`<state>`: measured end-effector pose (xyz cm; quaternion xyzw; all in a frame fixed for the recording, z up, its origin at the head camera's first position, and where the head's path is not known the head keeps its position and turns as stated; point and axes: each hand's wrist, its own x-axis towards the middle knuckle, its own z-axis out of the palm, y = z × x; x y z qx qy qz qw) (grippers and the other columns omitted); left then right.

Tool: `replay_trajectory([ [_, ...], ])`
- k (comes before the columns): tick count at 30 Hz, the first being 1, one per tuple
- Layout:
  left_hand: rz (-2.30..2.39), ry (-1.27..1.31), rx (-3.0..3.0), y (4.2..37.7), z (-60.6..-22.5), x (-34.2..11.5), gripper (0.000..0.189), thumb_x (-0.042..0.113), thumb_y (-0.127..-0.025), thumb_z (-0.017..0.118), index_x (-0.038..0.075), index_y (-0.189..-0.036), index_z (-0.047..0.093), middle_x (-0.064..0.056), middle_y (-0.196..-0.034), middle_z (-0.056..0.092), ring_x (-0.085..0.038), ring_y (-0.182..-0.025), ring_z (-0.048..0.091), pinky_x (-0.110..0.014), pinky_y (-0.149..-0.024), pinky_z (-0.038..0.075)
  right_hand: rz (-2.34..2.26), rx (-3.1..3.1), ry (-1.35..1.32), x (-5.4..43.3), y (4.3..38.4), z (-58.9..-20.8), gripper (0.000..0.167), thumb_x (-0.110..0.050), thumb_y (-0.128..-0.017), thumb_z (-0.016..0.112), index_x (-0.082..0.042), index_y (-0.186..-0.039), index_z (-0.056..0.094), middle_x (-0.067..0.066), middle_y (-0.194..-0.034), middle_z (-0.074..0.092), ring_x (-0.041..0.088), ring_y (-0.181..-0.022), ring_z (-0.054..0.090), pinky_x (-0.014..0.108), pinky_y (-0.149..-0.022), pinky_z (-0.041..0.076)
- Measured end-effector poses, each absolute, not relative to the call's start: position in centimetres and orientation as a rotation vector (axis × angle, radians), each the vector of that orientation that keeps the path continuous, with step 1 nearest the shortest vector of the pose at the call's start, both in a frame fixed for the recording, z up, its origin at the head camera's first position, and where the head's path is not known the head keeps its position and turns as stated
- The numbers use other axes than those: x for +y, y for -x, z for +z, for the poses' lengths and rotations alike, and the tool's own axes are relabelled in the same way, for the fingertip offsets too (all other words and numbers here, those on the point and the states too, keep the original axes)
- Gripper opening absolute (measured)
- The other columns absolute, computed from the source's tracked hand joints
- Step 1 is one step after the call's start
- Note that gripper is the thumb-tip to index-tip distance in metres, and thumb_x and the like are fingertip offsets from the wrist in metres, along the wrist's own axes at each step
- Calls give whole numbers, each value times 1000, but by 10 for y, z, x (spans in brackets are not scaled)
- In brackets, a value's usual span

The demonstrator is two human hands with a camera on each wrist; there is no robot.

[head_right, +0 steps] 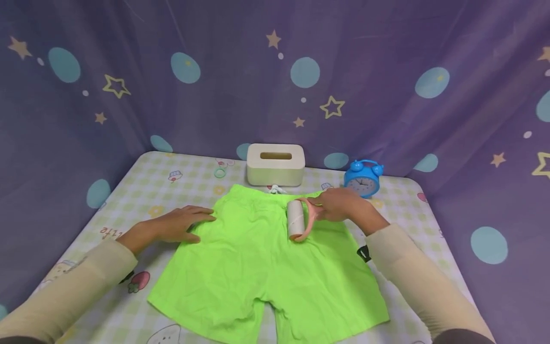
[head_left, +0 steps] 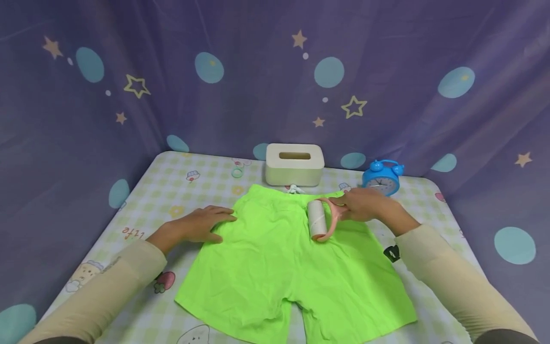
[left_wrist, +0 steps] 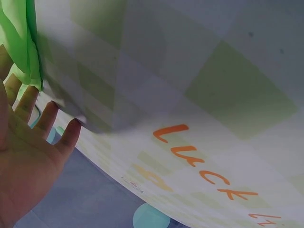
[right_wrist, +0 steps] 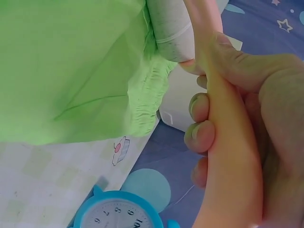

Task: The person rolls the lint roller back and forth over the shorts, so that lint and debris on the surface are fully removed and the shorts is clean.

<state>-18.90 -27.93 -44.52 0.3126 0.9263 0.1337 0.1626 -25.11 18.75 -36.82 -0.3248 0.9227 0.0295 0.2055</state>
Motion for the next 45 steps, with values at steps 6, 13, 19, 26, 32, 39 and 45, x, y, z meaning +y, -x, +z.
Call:
replay_trajectory([
  [6, 376, -880, 2644, 189, -443, -280, 65, 31, -94, 75, 14, -152, 50, -13, -161, 41, -44, -146, 37, -70, -109, 35, -12, 2571, 948, 188, 255, -381, 63, -37, -98, 68, -26, -155, 45, -4, -62, 45, 12, -54, 36, 28, -52, 32],
  [13, 375, -875, 2653, 189, -440, -279, 65, 30, -94, 75, 14, -151, 50, -12, -161, 41, -44, -146, 37, -69, -110, 35, -146, 2579, 1064, 181, 258, -395, 62, -39, -99, 66, -22, -155, 45, -9, -57, 34, 8, -51, 30, 36, -73, 40],
  [19, 376, -877, 2649, 190, -440, -279, 65, 31, -94, 74, 15, -152, 50, -12, -161, 40, -43, -147, 36, -69, -111, 34, -276, 2528, 1084, 169, 259, -403, 64, -40, -100, 64, -18, -156, 43, -9, -60, 36, 7, -54, 29, 25, -61, 34],
  [26, 376, -876, 2670, 191, -442, -281, 65, 31, -93, 76, 16, -151, 51, -11, -161, 41, -42, -147, 37, -68, -111, 34, -319, 2522, 1127, 148, 259, -407, 62, -37, -101, 64, -17, -156, 43, -8, -58, 34, 9, -55, 26, 27, -61, 33],
  [32, 361, -861, 2642, 188, -448, -281, 65, 33, -94, 75, 19, -152, 49, -9, -162, 39, -42, -148, 35, -69, -111, 33, -324, 2508, 1131, 133, 256, -419, 65, -43, -100, 61, -16, -156, 42, -9, -60, 34, 8, -57, 30, 28, -70, 39],
  [39, 326, -849, 2659, 189, -449, -281, 66, 33, -93, 76, 19, -152, 50, -8, -161, 41, -41, -147, 37, -68, -111, 35, -367, 2501, 1221, 102, 255, -425, 64, -42, -101, 61, -12, -155, 44, -9, -58, 31, 8, -54, 24, 25, -60, 30],
  [45, 319, -834, 2652, 192, -449, -279, 66, 35, -94, 75, 20, -153, 49, -8, -162, 40, -40, -149, 35, -67, -113, 33, -375, 2511, 1234, 79, 254, -427, 65, -43, -101, 61, -13, -155, 44, -9, -59, 31, 8, -57, 29, 25, -64, 35],
])
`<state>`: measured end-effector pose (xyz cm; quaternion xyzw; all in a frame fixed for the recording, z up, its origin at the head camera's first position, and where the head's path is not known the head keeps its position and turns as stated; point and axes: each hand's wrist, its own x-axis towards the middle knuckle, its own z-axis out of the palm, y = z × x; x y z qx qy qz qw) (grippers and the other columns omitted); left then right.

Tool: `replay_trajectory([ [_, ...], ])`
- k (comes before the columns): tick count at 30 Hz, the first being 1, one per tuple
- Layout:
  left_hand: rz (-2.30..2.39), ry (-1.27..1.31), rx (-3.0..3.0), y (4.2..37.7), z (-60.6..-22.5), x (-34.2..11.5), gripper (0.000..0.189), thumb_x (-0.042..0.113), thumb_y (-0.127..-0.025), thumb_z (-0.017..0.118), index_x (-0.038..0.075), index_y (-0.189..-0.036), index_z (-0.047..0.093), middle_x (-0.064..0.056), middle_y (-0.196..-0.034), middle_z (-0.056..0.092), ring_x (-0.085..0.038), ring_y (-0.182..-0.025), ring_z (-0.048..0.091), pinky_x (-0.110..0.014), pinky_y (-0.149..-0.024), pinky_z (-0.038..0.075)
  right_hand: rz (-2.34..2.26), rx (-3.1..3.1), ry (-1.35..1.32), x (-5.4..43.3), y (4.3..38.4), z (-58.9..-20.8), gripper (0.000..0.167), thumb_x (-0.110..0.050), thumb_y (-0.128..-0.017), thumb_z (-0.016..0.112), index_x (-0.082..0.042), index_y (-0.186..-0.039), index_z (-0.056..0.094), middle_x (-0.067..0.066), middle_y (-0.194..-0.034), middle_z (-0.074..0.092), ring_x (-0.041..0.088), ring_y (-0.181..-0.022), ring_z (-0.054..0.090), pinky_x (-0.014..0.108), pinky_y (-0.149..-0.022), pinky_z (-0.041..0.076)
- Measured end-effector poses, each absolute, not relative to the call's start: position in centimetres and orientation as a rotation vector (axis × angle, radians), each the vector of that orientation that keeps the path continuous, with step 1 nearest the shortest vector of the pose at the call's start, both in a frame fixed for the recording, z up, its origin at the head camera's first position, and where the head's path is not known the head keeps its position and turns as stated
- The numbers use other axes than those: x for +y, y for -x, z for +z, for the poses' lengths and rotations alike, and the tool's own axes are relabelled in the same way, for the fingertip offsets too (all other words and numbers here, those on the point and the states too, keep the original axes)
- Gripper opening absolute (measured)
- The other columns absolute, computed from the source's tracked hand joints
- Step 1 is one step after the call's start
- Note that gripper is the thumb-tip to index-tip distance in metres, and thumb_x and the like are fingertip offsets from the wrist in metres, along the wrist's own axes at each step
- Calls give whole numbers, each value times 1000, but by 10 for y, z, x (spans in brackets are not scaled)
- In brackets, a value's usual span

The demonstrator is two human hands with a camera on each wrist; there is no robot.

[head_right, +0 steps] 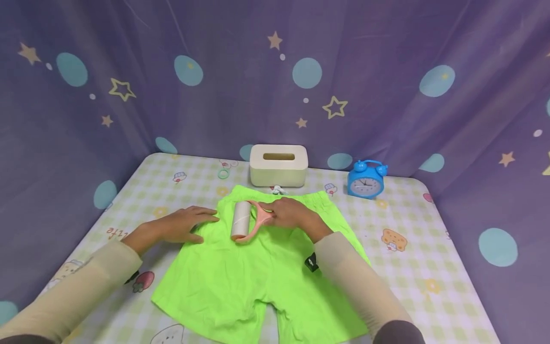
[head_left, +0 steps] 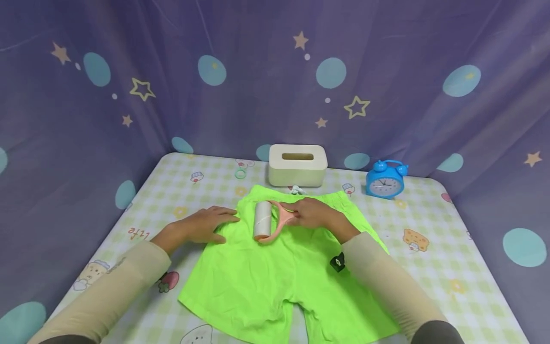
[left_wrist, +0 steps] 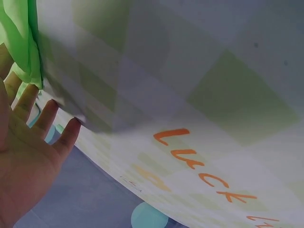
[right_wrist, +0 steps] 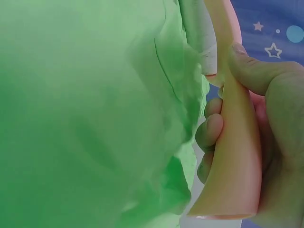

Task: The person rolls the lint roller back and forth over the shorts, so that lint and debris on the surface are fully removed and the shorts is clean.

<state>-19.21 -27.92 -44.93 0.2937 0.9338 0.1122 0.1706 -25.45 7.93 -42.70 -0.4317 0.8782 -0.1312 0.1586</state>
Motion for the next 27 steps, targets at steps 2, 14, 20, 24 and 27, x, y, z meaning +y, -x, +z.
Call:
replay_trajectory([
  [2, 317, -836, 2653, 193, -448, -278, 66, 35, -93, 75, 20, -153, 49, -8, -162, 40, -40, -148, 36, -67, -113, 34, -380, 2517, 1227, 76, 255, -428, 65, -43, -101, 62, -13, -155, 43, -8, -60, 32, 9, -58, 31, 26, -66, 37],
  [14, 271, -878, 2671, 186, -439, -277, 64, 30, -93, 75, 16, -150, 52, -11, -159, 43, -41, -145, 40, -65, -110, 39, -293, 2550, 1216, 60, 252, -424, 63, -41, -101, 62, -17, -157, 43, 7, -92, 72, 14, -78, 60, 36, -82, 52],
  [20, 279, -874, 2681, 183, -438, -279, 64, 31, -92, 77, 15, -150, 53, -13, -158, 45, -42, -144, 42, -65, -109, 40, -227, 2548, 1169, 46, 248, -415, 63, -41, -101, 62, -20, -157, 43, 9, -122, 73, 23, -105, 69, 41, -94, 53],
  [24, 288, -870, 2681, 184, -442, -283, 65, 32, -92, 77, 16, -150, 53, -12, -158, 45, -41, -144, 42, -64, -109, 40, -187, 2545, 1138, 39, 245, -410, 63, -42, -101, 61, -21, -158, 41, 9, -126, 71, 26, -108, 69, 43, -96, 54],
  [27, 280, -873, 2678, 185, -442, -283, 65, 34, -92, 77, 17, -150, 53, -12, -158, 45, -41, -144, 41, -65, -109, 40, -172, 2539, 1116, 37, 245, -408, 64, -42, -102, 61, -22, -158, 40, 9, -128, 70, 25, -106, 69, 42, -95, 54],
])
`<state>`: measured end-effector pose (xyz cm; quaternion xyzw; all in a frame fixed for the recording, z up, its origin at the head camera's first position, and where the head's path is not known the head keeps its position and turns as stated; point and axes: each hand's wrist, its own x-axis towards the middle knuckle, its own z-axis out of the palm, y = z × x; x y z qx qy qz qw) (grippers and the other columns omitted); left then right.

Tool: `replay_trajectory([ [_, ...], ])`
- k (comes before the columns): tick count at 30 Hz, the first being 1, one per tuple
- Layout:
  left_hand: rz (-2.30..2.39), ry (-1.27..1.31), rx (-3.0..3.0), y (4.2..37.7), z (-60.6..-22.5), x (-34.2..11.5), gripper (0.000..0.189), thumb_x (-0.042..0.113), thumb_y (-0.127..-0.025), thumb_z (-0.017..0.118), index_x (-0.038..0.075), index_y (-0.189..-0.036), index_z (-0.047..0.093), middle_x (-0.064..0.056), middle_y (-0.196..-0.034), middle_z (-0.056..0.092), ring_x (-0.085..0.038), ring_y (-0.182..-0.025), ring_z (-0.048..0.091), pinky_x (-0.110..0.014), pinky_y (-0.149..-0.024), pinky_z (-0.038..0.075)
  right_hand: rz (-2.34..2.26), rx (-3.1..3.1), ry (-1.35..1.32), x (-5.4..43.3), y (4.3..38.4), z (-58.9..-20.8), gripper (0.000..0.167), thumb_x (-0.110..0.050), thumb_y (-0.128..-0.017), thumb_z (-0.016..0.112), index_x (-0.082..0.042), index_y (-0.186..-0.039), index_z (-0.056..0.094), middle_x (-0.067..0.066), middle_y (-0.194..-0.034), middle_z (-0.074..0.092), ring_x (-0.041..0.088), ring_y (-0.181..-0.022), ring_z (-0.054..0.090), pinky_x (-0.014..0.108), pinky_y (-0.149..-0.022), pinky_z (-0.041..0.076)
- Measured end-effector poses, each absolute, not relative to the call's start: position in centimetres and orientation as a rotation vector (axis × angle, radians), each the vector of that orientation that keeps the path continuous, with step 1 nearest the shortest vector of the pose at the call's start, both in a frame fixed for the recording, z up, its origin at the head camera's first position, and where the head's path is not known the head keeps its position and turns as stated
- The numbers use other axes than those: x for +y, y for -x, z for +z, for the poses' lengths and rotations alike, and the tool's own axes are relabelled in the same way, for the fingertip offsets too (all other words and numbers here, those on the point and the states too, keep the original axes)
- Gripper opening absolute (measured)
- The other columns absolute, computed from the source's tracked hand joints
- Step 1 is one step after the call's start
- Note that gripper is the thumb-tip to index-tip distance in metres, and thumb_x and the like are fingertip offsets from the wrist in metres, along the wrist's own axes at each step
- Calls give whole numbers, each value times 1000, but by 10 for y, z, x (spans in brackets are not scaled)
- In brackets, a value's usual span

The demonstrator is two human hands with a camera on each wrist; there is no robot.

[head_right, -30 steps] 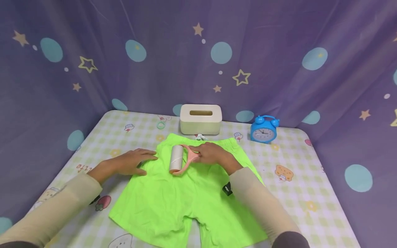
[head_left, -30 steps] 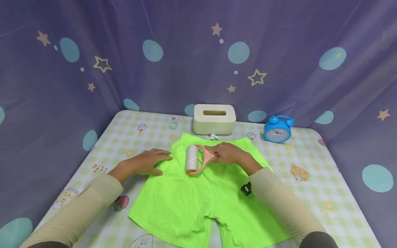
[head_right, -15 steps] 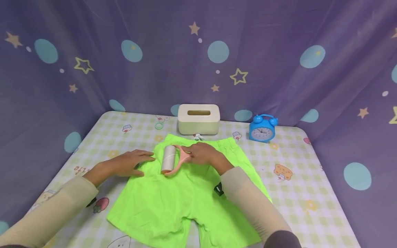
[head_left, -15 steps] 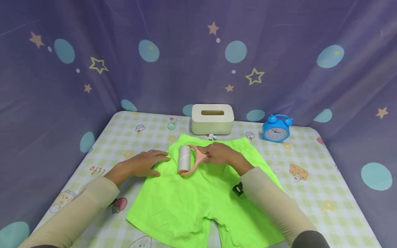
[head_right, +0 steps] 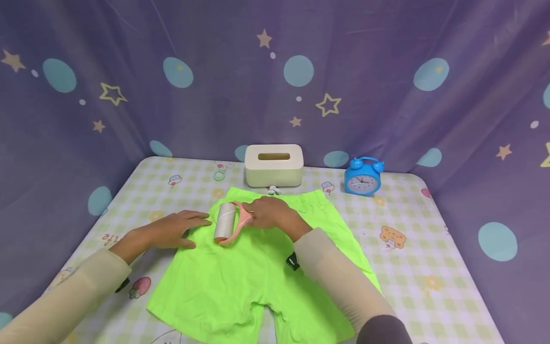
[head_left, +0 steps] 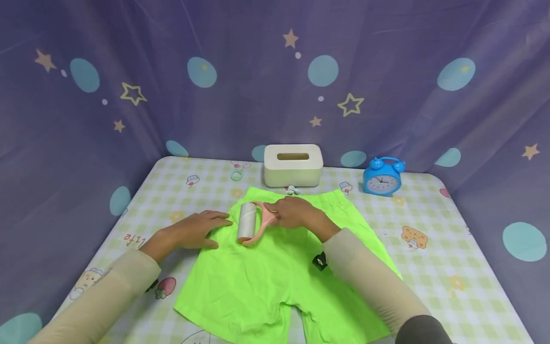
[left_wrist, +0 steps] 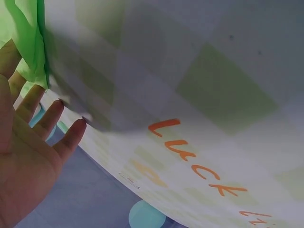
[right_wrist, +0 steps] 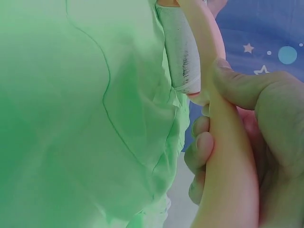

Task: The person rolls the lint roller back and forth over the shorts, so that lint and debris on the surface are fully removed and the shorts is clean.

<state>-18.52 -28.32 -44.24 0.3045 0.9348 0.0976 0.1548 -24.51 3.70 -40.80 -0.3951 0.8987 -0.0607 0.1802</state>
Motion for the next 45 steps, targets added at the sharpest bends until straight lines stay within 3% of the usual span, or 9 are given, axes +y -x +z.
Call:
replay_trajectory([
  [8, 289, -856, 2671, 186, -443, -282, 65, 34, -92, 77, 17, -150, 52, -12, -159, 43, -42, -145, 40, -65, -109, 39, -58, 2567, 1106, 26, 245, -400, 61, -44, -102, 60, -25, -157, 42, 5, -117, 71, 22, -97, 68, 40, -91, 55],
  [13, 260, -845, 2663, 185, -447, -280, 66, 33, -92, 77, 18, -150, 52, -11, -159, 43, -41, -145, 40, -64, -109, 40, 37, 2560, 1072, 17, 245, -393, 60, -48, -100, 61, -29, -156, 45, 0, -123, 70, 20, -107, 67, 41, -93, 55],
  [21, 257, -858, 2665, 184, -450, -275, 65, 34, -92, 76, 17, -150, 52, -12, -159, 43, -41, -144, 41, -64, -108, 41, 70, 2599, 992, 15, 245, -394, 62, -53, -99, 60, -40, -156, 40, -7, -140, 64, 18, -117, 65, 44, -86, 57],
  [28, 242, -829, 2675, 185, -444, -276, 66, 36, -93, 76, 16, -150, 51, -10, -160, 42, -41, -146, 39, -65, -109, 40, 54, 2622, 1046, 8, 242, -394, 59, -51, -100, 59, -36, -155, 44, -4, -116, 71, 15, -93, 66, 40, -75, 56],
  [33, 249, -802, 2673, 184, -441, -278, 66, 35, -93, 75, 14, -151, 50, -10, -161, 40, -41, -147, 38, -66, -109, 39, 85, 2597, 1058, -5, 237, -392, 59, -49, -102, 55, -28, -157, 43, -2, -117, 70, 15, -84, 63, 35, -67, 54],
  [39, 265, -747, 2686, 178, -441, -286, 73, 34, -93, 75, 10, -155, 44, -12, -160, 43, -41, -146, 40, -64, -111, 39, 41, 2573, 1018, -13, 233, -393, 60, -45, -104, 53, -26, -159, 39, 1, -127, 68, 16, -94, 65, 34, -73, 53],
  [45, 299, -769, 2713, 174, -442, -292, 67, 32, -94, 74, 9, -151, 49, -13, -158, 46, -43, -143, 42, -68, -107, 40, -45, 2584, 1007, -14, 233, -399, 59, -46, -104, 54, -23, -158, 42, 4, -133, 67, 22, -111, 67, 37, -86, 56],
])
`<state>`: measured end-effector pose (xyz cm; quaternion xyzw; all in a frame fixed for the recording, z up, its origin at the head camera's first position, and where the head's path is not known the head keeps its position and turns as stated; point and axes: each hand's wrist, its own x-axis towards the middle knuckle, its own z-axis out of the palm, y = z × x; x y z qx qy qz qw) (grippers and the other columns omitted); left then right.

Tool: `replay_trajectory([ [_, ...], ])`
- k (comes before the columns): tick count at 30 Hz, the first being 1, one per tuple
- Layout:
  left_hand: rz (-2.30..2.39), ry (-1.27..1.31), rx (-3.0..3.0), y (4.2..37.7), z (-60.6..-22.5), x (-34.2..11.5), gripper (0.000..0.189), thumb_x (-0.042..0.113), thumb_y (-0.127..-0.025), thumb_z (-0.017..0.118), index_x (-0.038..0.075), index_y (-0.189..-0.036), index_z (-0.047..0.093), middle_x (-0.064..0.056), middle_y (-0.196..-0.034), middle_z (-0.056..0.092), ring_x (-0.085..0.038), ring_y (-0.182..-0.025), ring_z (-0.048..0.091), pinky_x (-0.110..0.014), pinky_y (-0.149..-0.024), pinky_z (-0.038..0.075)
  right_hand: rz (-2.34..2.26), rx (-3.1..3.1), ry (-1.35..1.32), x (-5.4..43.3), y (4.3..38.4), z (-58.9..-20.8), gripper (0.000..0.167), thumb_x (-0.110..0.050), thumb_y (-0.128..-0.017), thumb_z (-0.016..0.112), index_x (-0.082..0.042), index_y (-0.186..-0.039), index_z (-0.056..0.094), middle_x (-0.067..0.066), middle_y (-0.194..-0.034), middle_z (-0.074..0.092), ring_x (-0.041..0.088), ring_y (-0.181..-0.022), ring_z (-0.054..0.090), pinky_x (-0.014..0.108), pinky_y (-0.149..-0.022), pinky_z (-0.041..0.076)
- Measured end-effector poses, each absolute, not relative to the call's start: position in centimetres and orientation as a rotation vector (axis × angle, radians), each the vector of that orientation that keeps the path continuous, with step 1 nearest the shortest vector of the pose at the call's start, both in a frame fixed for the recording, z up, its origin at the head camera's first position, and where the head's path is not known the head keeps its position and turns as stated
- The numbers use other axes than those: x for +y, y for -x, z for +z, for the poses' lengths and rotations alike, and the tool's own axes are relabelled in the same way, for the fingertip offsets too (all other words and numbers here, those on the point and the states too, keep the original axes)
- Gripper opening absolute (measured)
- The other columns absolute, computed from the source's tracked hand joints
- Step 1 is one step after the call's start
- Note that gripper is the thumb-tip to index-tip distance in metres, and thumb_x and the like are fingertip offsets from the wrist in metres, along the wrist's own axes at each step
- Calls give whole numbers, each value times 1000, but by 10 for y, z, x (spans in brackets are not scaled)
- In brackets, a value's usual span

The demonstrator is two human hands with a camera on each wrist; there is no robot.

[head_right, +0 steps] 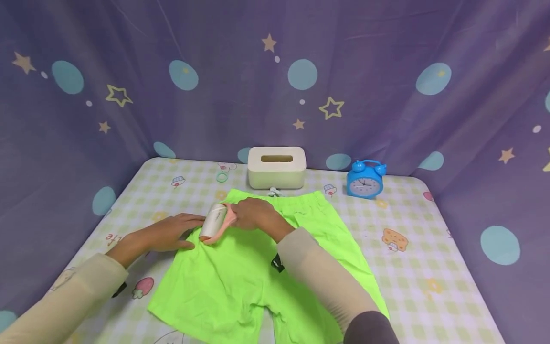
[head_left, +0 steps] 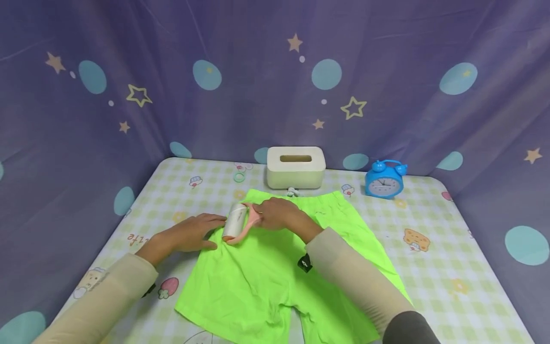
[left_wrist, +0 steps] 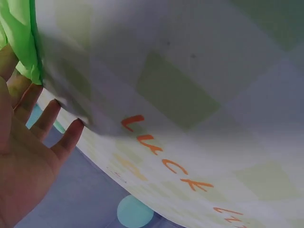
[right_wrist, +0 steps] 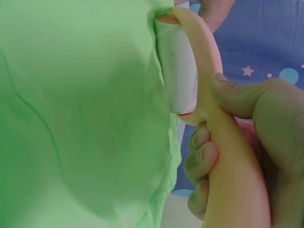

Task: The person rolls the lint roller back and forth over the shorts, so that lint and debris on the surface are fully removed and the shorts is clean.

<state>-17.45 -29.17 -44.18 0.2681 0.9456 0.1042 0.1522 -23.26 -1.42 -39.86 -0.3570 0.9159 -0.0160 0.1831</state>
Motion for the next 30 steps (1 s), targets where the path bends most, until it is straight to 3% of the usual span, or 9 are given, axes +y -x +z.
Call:
replay_trajectory([
  [4, 280, -798, 2749, 176, -445, -292, 70, 33, -91, 77, 8, -151, 49, -13, -156, 48, -43, -141, 45, -68, -105, 42, -104, 2580, 993, -14, 230, -404, 64, -49, -104, 52, -22, -160, 36, 3, -137, 66, 19, -102, 68, 36, -85, 56],
  [7, 275, -809, 2773, 177, -448, -293, 72, 34, -91, 77, 6, -151, 49, -14, -155, 49, -43, -139, 46, -68, -104, 42, -140, 2600, 982, -14, 227, -410, 65, -51, -104, 51, -22, -160, 36, 3, -125, 70, 17, -87, 67, 34, -76, 54],
  [11, 291, -819, 2784, 176, -451, -294, 74, 35, -90, 77, 3, -150, 48, -15, -154, 50, -44, -139, 47, -68, -104, 42, -184, 2663, 1018, -14, 222, -421, 62, -50, -105, 51, -20, -158, 42, 6, -114, 73, 22, -91, 70, 35, -75, 55],
  [13, 303, -822, 2787, 175, -451, -294, 75, 35, -90, 77, 2, -150, 47, -17, -153, 50, -44, -138, 47, -68, -105, 42, -206, 2696, 1029, -14, 219, -427, 61, -50, -105, 51, -19, -157, 43, 6, -116, 73, 24, -95, 71, 36, -75, 56],
  [21, 373, -767, 2758, 173, -452, -297, 77, 35, -92, 76, 5, -155, 42, -16, -157, 45, -45, -142, 42, -69, -107, 38, -355, 2734, 964, -11, 205, -445, 65, -52, -104, 50, -18, -159, 39, 6, -82, 68, 17, -59, 56, 28, -53, 41],
  [30, 323, -757, 2722, 176, -449, -295, 73, 33, -94, 74, 6, -155, 42, -14, -161, 41, -43, -146, 40, -65, -110, 38, -348, 2752, 1121, 14, 202, -440, 64, -47, -103, 56, -14, -156, 43, 0, -69, 58, 14, -55, 53, 28, -54, 40],
])
